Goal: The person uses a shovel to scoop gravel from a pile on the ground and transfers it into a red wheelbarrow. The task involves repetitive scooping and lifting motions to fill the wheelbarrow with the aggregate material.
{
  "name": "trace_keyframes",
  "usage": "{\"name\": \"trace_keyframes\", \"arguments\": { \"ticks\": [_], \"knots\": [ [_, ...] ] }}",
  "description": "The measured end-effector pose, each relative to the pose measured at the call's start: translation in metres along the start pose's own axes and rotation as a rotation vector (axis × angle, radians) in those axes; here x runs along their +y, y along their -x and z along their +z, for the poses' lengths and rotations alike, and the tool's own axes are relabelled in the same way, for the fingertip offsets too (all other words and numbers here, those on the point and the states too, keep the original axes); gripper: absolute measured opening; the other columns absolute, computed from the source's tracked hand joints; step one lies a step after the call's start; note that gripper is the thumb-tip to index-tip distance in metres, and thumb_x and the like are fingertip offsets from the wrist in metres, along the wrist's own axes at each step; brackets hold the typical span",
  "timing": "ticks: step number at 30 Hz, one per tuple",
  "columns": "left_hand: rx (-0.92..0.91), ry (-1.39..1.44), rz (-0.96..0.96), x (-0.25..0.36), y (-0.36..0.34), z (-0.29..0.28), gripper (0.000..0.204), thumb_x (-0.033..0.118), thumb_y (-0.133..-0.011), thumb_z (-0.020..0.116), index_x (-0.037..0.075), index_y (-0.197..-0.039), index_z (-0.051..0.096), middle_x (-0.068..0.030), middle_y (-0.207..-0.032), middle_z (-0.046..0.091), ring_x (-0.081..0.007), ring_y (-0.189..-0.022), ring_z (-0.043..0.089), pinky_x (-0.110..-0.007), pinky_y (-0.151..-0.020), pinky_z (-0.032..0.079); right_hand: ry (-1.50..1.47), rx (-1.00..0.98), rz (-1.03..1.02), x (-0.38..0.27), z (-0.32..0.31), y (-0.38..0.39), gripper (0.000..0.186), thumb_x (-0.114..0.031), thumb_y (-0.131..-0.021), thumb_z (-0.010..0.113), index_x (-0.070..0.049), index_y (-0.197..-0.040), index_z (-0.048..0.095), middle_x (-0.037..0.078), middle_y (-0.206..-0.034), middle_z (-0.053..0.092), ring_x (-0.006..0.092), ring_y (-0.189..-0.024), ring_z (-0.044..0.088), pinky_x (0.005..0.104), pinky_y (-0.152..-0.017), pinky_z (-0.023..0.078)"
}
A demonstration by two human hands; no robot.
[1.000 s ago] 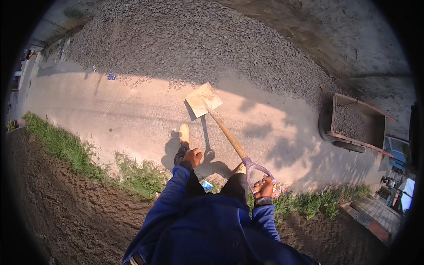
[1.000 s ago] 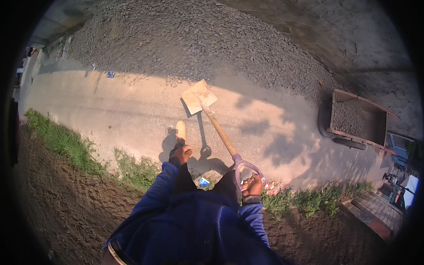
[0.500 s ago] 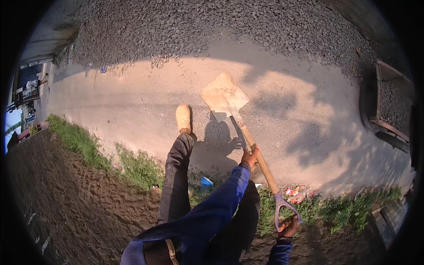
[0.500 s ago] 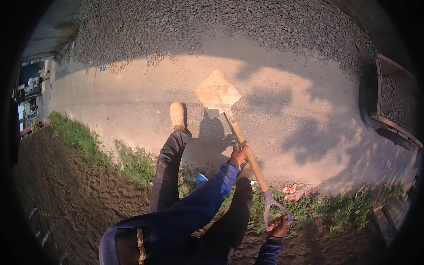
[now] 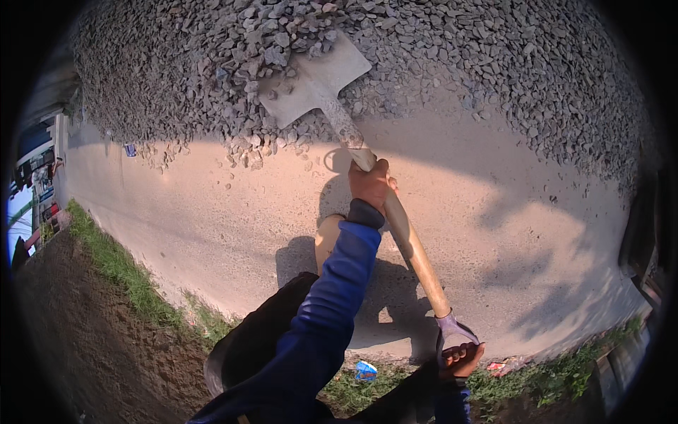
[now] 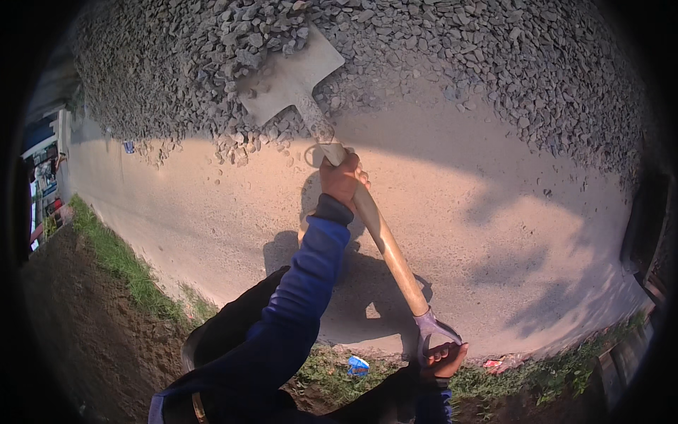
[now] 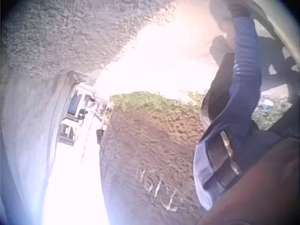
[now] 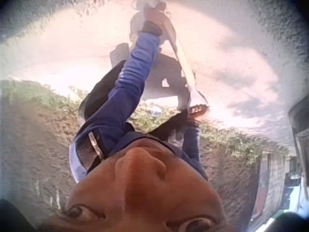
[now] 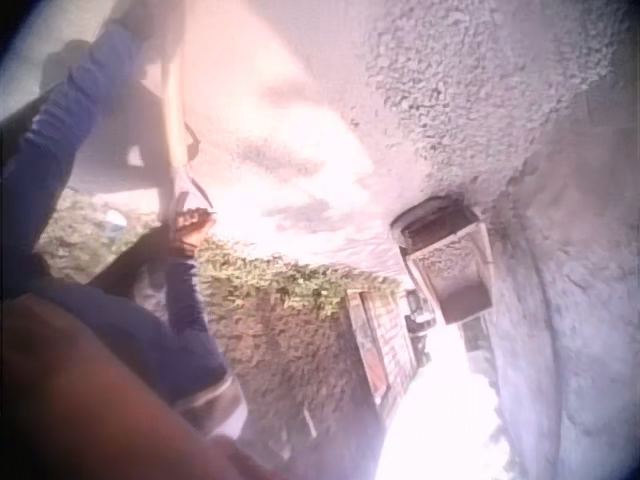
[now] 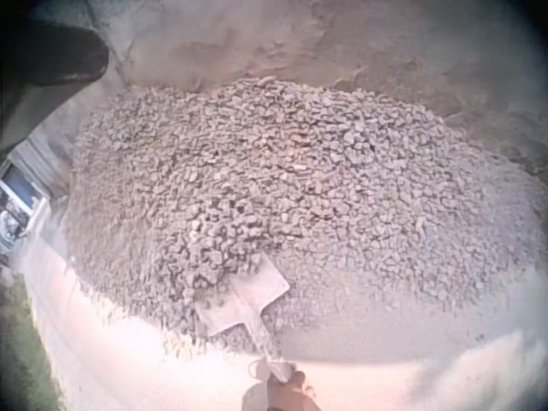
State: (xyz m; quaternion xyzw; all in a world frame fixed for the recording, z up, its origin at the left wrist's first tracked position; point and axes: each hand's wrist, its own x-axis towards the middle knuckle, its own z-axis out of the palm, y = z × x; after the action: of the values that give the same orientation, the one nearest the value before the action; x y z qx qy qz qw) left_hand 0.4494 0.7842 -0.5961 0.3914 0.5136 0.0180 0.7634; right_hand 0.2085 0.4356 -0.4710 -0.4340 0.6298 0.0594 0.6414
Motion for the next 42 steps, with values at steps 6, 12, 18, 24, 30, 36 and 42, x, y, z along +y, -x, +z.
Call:
{"name": "trace_keyframes", "arguments": {
  "ticks": [6, 12, 18, 24, 30, 36, 42],
  "knots": [
    [-0.245, 0.101, 0.12, 0.142, -0.1, -0.01, 0.01, 0.011, -0.078, 0.055, 0.007, -0.08, 0.046, -0.0025, -0.061, 0.043, -0.0142, -0.044, 0.043, -0.029, -0.04, 0.041, -0.293, -0.488, 0.214, 0.092, 0.12, 0.009, 0.048, -0.058, -0.088, 0.036, -0.018, -0.061, 0.041, -0.006, -0.042, 0.027, 0.0085, -0.034, 0.028, 0.0251, -0.032, 0.024],
    [-0.02, -0.032, -0.004, 0.172, -0.079, -0.023, 0.011, 0.012, -0.078, 0.056, 0.009, -0.076, 0.046, -0.002, -0.06, 0.042, -0.0147, -0.045, 0.042, -0.028, -0.04, 0.04, -0.212, -0.183, 0.173, 0.064, 0.139, 0.073, 0.046, -0.056, -0.088, 0.04, -0.014, -0.07, 0.049, -0.004, -0.043, 0.036, 0.0104, -0.034, 0.032, 0.0246, -0.032, 0.026],
    [-0.079, -0.14, 0.039, 0.144, 0.053, 0.015, 0.012, 0.011, -0.078, 0.054, 0.008, -0.069, 0.046, -0.0021, -0.055, 0.045, -0.0158, -0.043, 0.046, -0.03, -0.04, 0.043, -0.167, -0.065, 0.148, 0.007, 0.028, 0.121, 0.045, -0.055, -0.088, 0.037, -0.016, -0.066, 0.043, -0.003, -0.046, 0.038, 0.0115, -0.036, 0.036, 0.0262, -0.032, 0.028],
    [-0.171, -0.124, 0.023, 0.085, 0.239, 0.089, 0.01, 0.014, -0.077, 0.055, 0.01, -0.071, 0.048, 0.0021, -0.055, 0.043, -0.0103, -0.045, 0.044, -0.025, -0.042, 0.042, -0.182, -0.04, 0.071, -0.121, -0.139, 0.159, 0.042, -0.045, -0.088, 0.041, -0.01, -0.065, 0.045, 0.002, -0.046, 0.04, 0.0173, -0.035, 0.04, 0.0292, -0.034, 0.031],
    [-0.208, -0.349, -0.013, -0.041, 0.448, 0.268, 0.01, 0.012, -0.078, 0.052, 0.009, -0.073, 0.044, 0.0002, -0.056, 0.043, -0.0121, -0.044, 0.043, -0.028, -0.04, 0.042, -0.257, 0.07, 0.057, -0.258, -0.342, 0.179, 0.045, -0.05, -0.088, 0.039, -0.01, -0.069, 0.046, 0.004, -0.045, 0.042, 0.0183, -0.034, 0.042, 0.0289, -0.033, 0.031],
    [-0.413, -0.563, -0.072, -0.185, 0.59, 0.484, 0.009, 0.009, -0.075, 0.053, 0.005, -0.076, 0.045, -0.0048, -0.058, 0.043, -0.0173, -0.042, 0.044, -0.032, -0.038, 0.043, -0.734, 0.167, 0.096, -0.381, -0.463, 0.184, 0.042, -0.05, -0.089, 0.04, -0.014, -0.067, 0.043, 0.001, -0.044, 0.038, 0.0169, -0.034, 0.04, 0.0302, -0.034, 0.035],
    [-0.82, -1.0, 0.296, -0.291, 0.679, 0.794, 0.027, 0.012, -0.075, 0.062, -0.007, -0.086, 0.047, -0.0127, -0.064, 0.054, -0.0199, -0.048, 0.055, -0.035, -0.043, 0.049, -1.173, -0.162, 0.162, -0.539, -0.434, 0.125, 0.043, -0.053, -0.09, 0.037, -0.014, -0.072, 0.045, -0.001, -0.049, 0.04, 0.0152, -0.042, 0.044, 0.0295, -0.042, 0.041]
  ]
}}
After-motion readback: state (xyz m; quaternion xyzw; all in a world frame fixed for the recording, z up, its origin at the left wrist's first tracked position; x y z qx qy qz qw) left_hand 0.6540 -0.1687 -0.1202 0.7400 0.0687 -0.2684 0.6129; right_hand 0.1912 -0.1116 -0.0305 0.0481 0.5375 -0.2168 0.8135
